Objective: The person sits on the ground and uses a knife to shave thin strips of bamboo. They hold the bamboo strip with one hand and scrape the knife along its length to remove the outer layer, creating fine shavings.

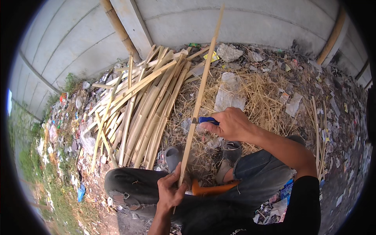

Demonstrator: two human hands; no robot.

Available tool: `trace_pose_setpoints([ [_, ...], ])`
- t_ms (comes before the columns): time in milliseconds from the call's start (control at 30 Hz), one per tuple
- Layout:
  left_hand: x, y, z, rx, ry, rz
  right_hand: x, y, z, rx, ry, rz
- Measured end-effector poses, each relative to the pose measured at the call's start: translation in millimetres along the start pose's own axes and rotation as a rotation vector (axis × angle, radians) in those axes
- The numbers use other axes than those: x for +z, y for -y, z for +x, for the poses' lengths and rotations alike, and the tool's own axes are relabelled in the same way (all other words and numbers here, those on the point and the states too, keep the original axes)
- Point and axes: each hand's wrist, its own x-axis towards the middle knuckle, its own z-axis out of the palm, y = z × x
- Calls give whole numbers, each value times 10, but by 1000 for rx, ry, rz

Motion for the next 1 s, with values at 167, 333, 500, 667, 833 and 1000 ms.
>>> trace_pose_setpoints([
  [167,9,-16,33,-2,2,-21,87,137,-122,-73,105,-65],
  [333,23,90,-149,-70,25,-132,-376,-437,286,136,-161,-141],
  [500,6,157,-362,47,77,-125,-1276,-1697,537,513,-643,-46],
  [667,112,146,-289,28,92,-179,-1139,-1425,358,422,-716,488],
  [833,175,115,-181,-28,53,-244,-938,-857,273,269,-585,755],
  [1000,199,104,-164,-26,40,-229,-908,-742,375,271,-477,691],
])
